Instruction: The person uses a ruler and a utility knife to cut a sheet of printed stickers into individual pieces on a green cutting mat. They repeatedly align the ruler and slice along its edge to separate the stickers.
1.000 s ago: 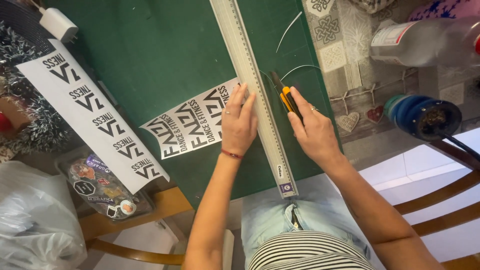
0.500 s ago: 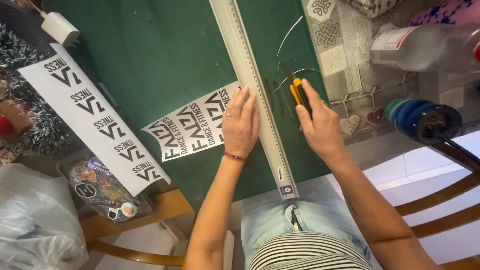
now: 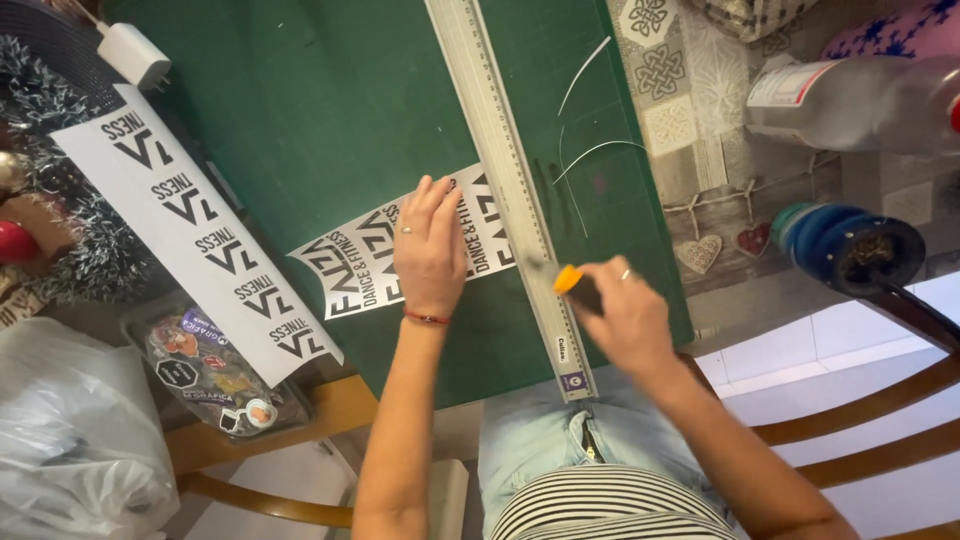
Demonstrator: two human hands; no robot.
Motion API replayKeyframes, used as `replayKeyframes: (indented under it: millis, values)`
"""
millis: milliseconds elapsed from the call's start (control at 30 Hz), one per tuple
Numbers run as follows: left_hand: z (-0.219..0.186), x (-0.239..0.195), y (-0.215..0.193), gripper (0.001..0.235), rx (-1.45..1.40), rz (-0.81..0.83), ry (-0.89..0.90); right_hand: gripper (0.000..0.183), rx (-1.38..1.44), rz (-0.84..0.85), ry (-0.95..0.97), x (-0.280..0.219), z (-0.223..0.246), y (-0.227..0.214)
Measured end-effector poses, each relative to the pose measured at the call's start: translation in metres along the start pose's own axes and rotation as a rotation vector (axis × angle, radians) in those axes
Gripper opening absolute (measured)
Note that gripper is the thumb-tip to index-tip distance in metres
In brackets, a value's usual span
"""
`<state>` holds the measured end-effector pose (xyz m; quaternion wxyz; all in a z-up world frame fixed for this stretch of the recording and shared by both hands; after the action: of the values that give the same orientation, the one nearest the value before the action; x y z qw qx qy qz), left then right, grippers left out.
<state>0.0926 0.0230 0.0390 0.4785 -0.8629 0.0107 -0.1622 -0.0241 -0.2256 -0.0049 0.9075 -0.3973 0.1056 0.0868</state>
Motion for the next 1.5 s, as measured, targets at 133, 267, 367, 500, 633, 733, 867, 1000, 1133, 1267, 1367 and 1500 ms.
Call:
replayKeyframes:
  millis: [133,267,367,500,633,733,867,1000,1133,1267,1367,1500]
  values:
    - [0.015,-0.02,0.009,0.044,0.197,0.098,0.1,0.088,-0.297,0.158,-0.089,-0.024,0.031,0.024]
    - [0.024,-0.032,0.028,0.055,0.321,0.213,0.111,0.097,-0.391,0.129,-0.181,-0.033,0.036,0.031]
    - [0.016,-0.025,0.043,0.054,0.289,0.184,0.115,0.101,-0.354,0.144,-0.204,-0.033,0.042,0.027]
    - [0.016,-0.02,0.042,0.051,0.209,0.14,0.056,0.103,-0.345,0.165,-0.205,-0.032,0.049,0.033]
    - [0.023,-0.021,0.044,0.055,0.162,0.137,0.009,0.106,-0.374,0.186,-0.286,-0.039,0.051,0.051]
    - [0.023,-0.022,0.042,0.063,0.132,0.144,-0.016,0.11,-0.367,0.225,-0.277,-0.046,0.05,0.059]
    - [0.028,-0.023,0.042,0.083,0.032,0.139,-0.074,0.11,-0.313,0.276,-0.231,-0.054,0.05,0.067]
    - [0.026,-0.024,0.042,0.078,0.032,0.136,-0.06,0.115,-0.341,0.305,-0.253,-0.063,0.053,0.075]
    - [0.024,-0.023,0.041,0.076,0.053,0.138,-0.051,0.113,-0.329,0.331,-0.261,-0.071,0.053,0.08]
    - [0.025,-0.024,0.041,0.076,0.041,0.131,-0.049,0.113,-0.33,0.307,-0.288,-0.073,0.053,0.08]
    - [0.023,-0.021,0.04,0.076,0.056,0.11,-0.029,0.112,-0.331,0.276,-0.299,-0.075,0.051,0.081]
    - [0.023,-0.022,0.039,0.076,0.056,0.101,-0.034,0.116,-0.287,0.297,-0.278,-0.074,0.051,0.081]
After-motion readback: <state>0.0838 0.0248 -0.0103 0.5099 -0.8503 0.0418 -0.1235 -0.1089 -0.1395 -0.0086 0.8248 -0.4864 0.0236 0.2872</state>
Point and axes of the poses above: each hand's wrist, its own x-axis towards the middle knuckle, its own y-axis out of the palm, z = x × y, the point moved 10 cm from there along x, towards the middle knuckle, and after that the axes turned 2 degrees about -y, right-handed, at the moved point
